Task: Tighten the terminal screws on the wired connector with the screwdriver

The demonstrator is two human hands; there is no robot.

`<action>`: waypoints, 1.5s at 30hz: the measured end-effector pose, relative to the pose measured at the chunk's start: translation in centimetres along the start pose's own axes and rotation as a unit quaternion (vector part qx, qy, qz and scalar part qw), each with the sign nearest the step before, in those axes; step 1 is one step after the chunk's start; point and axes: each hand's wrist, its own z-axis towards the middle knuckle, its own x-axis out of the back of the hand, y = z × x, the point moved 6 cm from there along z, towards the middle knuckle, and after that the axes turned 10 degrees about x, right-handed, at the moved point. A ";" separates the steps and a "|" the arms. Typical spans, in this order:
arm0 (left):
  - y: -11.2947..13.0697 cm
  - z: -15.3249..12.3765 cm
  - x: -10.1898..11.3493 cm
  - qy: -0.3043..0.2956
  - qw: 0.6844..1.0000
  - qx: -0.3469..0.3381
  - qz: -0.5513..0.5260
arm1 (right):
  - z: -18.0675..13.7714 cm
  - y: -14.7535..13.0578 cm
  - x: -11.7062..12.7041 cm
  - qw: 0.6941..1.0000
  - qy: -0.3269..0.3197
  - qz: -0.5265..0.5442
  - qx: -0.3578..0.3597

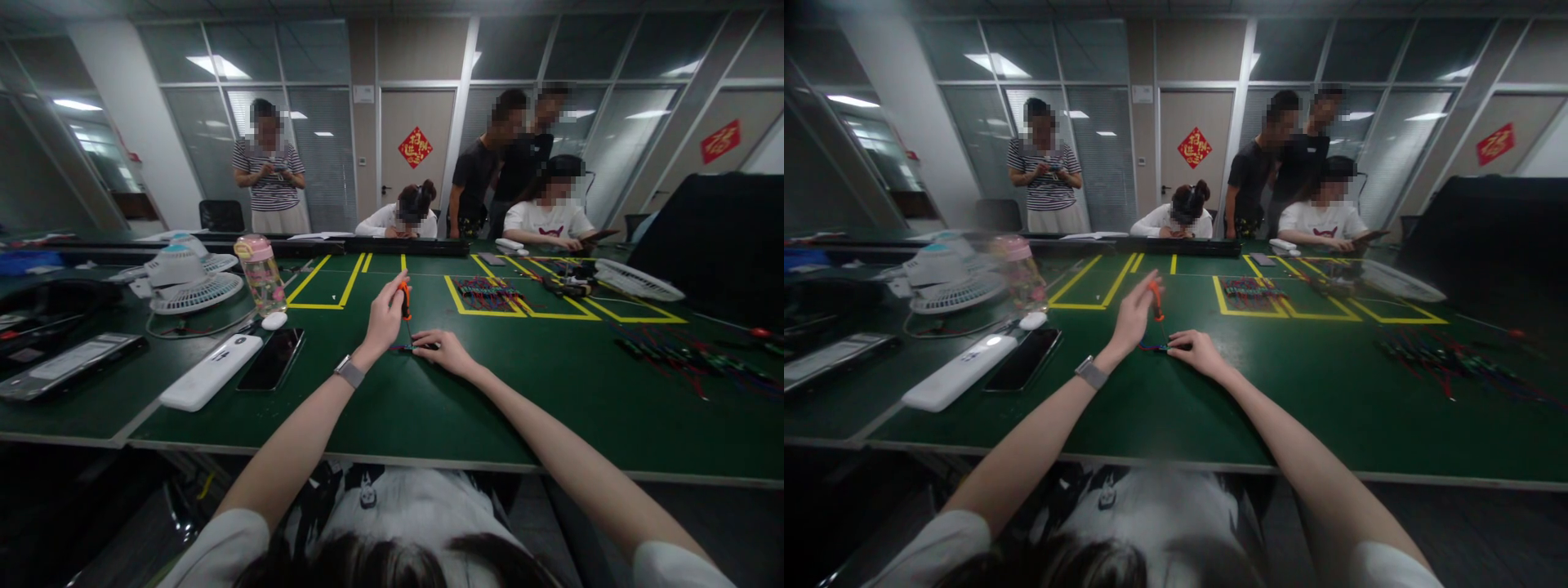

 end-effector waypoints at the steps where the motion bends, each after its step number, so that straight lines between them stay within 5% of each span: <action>1: -0.1 0.0 -0.2 -0.016 1.000 0.006 -0.020 | 0.0 0.0 0.0 1.000 0.000 0.000 -0.001; 8: 0.7 -0.3 0.5 0.050 0.995 -0.036 0.073 | 0.0 -0.2 0.0 1.000 0.001 0.002 -0.003; 15: 0.2 0.0 -0.3 -0.022 1.000 -0.016 -0.012 | 0.0 -0.1 0.0 1.000 0.001 0.001 0.001; 22: 0.8 -0.4 0.5 0.049 0.995 -0.041 0.071 | 0.0 -0.1 0.0 1.000 0.003 0.003 0.002; 29: 0.3 -0.1 -0.1 -0.010 1.000 0.002 -0.015 | 0.0 -0.2 0.0 1.000 0.000 0.000 0.001; 35: 0.8 -0.3 0.4 0.031 0.999 -0.020 0.034 | 0.0 -0.1 0.0 1.000 0.003 0.002 -0.001; 45: 0.2 -0.2 -0.3 -0.012 0.999 0.000 -0.029 | 0.0 -0.1 0.1 1.000 0.000 -0.006 -0.002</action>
